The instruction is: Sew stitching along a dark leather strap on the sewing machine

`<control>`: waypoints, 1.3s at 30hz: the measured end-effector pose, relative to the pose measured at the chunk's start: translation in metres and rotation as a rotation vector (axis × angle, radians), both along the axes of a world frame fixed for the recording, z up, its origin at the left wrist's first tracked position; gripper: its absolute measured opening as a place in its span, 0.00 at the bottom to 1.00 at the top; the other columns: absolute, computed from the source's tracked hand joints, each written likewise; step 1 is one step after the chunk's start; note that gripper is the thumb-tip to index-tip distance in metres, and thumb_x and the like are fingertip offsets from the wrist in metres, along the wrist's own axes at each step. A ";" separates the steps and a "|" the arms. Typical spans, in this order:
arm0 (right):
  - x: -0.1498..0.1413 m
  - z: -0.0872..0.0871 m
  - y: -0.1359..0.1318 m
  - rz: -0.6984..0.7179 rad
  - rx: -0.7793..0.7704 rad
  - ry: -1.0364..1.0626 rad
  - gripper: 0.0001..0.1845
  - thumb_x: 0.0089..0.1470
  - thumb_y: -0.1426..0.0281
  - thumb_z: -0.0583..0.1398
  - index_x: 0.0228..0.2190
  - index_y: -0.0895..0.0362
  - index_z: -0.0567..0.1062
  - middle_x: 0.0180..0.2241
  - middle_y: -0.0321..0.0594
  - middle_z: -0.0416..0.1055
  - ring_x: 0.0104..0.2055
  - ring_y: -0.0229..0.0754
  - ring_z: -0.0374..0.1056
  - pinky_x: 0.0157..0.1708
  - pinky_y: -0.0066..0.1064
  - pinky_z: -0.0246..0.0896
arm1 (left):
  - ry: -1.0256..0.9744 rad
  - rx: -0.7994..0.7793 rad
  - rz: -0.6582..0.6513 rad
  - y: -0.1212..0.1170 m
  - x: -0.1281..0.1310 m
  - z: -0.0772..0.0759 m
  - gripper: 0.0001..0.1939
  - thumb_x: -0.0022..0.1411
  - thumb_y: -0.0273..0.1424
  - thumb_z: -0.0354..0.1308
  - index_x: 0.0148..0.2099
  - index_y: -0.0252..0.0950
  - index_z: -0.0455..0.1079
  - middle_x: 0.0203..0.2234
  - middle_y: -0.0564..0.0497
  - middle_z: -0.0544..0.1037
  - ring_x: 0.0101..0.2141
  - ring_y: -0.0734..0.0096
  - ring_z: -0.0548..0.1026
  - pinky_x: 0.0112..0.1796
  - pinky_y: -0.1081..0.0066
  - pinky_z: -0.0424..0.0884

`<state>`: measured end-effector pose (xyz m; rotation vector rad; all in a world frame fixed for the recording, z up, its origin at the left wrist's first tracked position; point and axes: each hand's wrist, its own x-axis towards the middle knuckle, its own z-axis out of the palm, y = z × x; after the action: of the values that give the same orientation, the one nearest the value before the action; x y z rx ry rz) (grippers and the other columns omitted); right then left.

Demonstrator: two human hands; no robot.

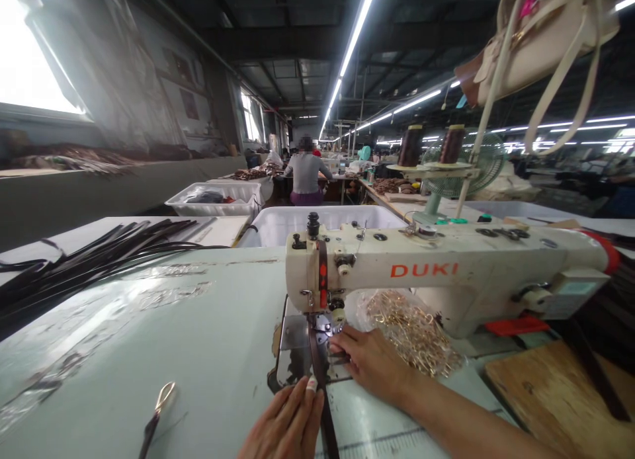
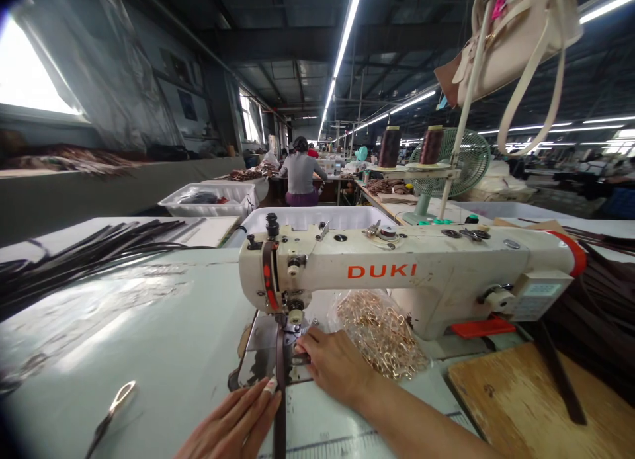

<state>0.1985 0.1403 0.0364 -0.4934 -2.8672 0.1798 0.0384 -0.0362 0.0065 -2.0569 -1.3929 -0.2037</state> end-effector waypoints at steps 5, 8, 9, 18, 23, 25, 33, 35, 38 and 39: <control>0.000 0.001 -0.001 0.005 0.005 0.007 0.14 0.57 0.78 0.58 0.44 0.53 0.70 0.43 0.34 0.70 0.39 0.44 0.70 0.34 0.31 0.58 | 0.060 -0.041 -0.023 -0.001 0.001 0.010 0.18 0.62 0.22 0.49 0.53 0.29 0.69 0.47 0.44 0.77 0.46 0.63 0.76 0.46 0.72 0.73; 0.000 0.001 0.000 0.005 0.005 0.001 0.13 0.58 0.77 0.59 0.44 0.53 0.70 0.42 0.34 0.71 0.38 0.43 0.70 0.34 0.31 0.59 | 0.068 -0.040 -0.023 0.000 0.000 0.010 0.18 0.62 0.22 0.48 0.53 0.29 0.69 0.47 0.43 0.77 0.46 0.61 0.77 0.44 0.71 0.74; 0.000 0.001 0.000 0.003 0.007 0.001 0.12 0.58 0.77 0.59 0.44 0.53 0.70 0.42 0.34 0.71 0.38 0.43 0.70 0.34 0.32 0.59 | 0.067 -0.047 -0.021 0.000 -0.001 0.009 0.18 0.62 0.22 0.48 0.53 0.28 0.69 0.47 0.43 0.77 0.46 0.61 0.77 0.44 0.70 0.74; 0.001 0.000 0.001 0.009 0.010 0.017 0.15 0.55 0.79 0.60 0.43 0.53 0.69 0.42 0.33 0.70 0.39 0.45 0.70 0.33 0.32 0.57 | 0.047 -0.056 -0.026 -0.001 -0.004 0.002 0.18 0.63 0.24 0.50 0.54 0.28 0.68 0.48 0.42 0.77 0.46 0.62 0.76 0.47 0.72 0.72; 0.000 -0.001 0.000 0.004 0.001 0.012 0.13 0.57 0.78 0.59 0.43 0.53 0.69 0.42 0.33 0.70 0.39 0.45 0.70 0.34 0.32 0.57 | 0.053 -0.047 -0.028 -0.001 0.000 0.013 0.15 0.65 0.25 0.49 0.53 0.29 0.69 0.46 0.43 0.78 0.45 0.63 0.77 0.45 0.73 0.73; 0.000 -0.001 0.000 0.003 -0.004 0.012 0.13 0.57 0.77 0.59 0.44 0.53 0.69 0.42 0.34 0.70 0.39 0.45 0.70 0.35 0.32 0.57 | 0.046 -0.046 -0.033 -0.001 0.001 0.016 0.15 0.66 0.26 0.49 0.52 0.28 0.69 0.46 0.43 0.78 0.45 0.62 0.77 0.45 0.72 0.73; 0.001 -0.001 0.001 -0.001 -0.007 0.004 0.13 0.57 0.78 0.59 0.43 0.53 0.69 0.42 0.35 0.70 0.40 0.44 0.70 0.35 0.31 0.57 | 0.019 -0.015 -0.038 -0.001 -0.003 0.007 0.21 0.66 0.27 0.51 0.59 0.28 0.63 0.47 0.43 0.77 0.47 0.64 0.76 0.49 0.74 0.70; 0.001 -0.002 0.002 0.001 -0.007 0.008 0.13 0.57 0.78 0.59 0.43 0.53 0.69 0.42 0.34 0.70 0.39 0.44 0.70 0.34 0.31 0.57 | 0.011 -0.027 -0.047 0.000 -0.003 0.007 0.23 0.65 0.27 0.51 0.61 0.28 0.62 0.48 0.42 0.77 0.47 0.63 0.75 0.50 0.74 0.69; 0.000 -0.002 0.003 0.002 -0.004 0.017 0.13 0.57 0.78 0.59 0.43 0.53 0.69 0.42 0.34 0.70 0.39 0.44 0.70 0.34 0.31 0.57 | 0.021 -0.042 -0.047 0.000 -0.002 0.010 0.19 0.64 0.26 0.51 0.56 0.28 0.67 0.47 0.42 0.77 0.46 0.62 0.76 0.48 0.73 0.71; 0.000 -0.002 0.003 0.000 -0.004 0.020 0.14 0.57 0.78 0.59 0.43 0.53 0.69 0.42 0.34 0.70 0.39 0.44 0.70 0.35 0.32 0.57 | 0.028 -0.051 -0.043 0.000 -0.002 0.011 0.17 0.64 0.26 0.51 0.55 0.28 0.68 0.47 0.42 0.77 0.46 0.62 0.76 0.47 0.73 0.72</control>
<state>0.1988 0.1429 0.0339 -0.4889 -2.8479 0.1891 0.0365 -0.0363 0.0177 -2.1243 -1.3506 -0.1583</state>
